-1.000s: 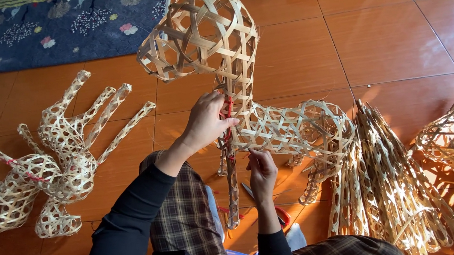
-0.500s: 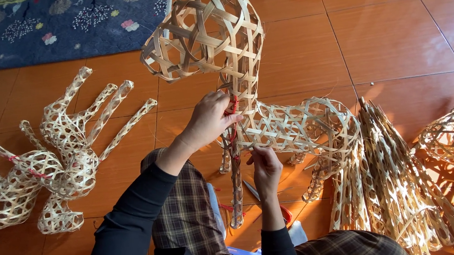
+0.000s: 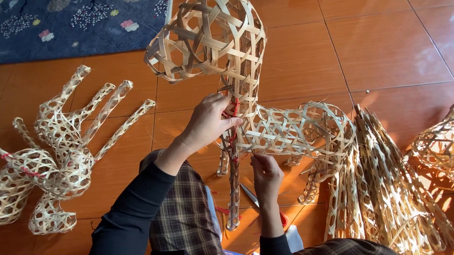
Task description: Assembling a large bamboo animal sculpture by tying strips together and trimming excess material with scissors.
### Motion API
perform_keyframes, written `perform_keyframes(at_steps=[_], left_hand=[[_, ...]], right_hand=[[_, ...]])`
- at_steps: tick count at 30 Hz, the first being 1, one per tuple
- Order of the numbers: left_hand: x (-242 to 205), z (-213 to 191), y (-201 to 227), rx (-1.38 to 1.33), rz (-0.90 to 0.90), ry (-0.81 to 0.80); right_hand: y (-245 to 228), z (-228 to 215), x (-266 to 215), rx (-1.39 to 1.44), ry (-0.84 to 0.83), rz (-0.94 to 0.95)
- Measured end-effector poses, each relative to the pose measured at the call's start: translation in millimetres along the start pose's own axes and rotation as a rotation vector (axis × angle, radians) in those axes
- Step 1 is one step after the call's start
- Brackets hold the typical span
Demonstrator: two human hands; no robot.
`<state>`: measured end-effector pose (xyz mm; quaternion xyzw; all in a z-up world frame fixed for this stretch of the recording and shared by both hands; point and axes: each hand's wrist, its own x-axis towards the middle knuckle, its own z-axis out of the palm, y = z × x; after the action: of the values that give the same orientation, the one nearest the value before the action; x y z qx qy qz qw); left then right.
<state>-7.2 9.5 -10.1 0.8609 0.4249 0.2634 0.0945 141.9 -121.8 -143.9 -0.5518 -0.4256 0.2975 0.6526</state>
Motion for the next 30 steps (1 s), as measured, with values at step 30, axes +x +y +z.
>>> perform_keyframes(at_steps=[30], left_hand=[[-3, -1, 10, -0.497, -0.226, 0.027]], right_hand=[[0, 8, 5, -0.063, -0.013, -0.232]])
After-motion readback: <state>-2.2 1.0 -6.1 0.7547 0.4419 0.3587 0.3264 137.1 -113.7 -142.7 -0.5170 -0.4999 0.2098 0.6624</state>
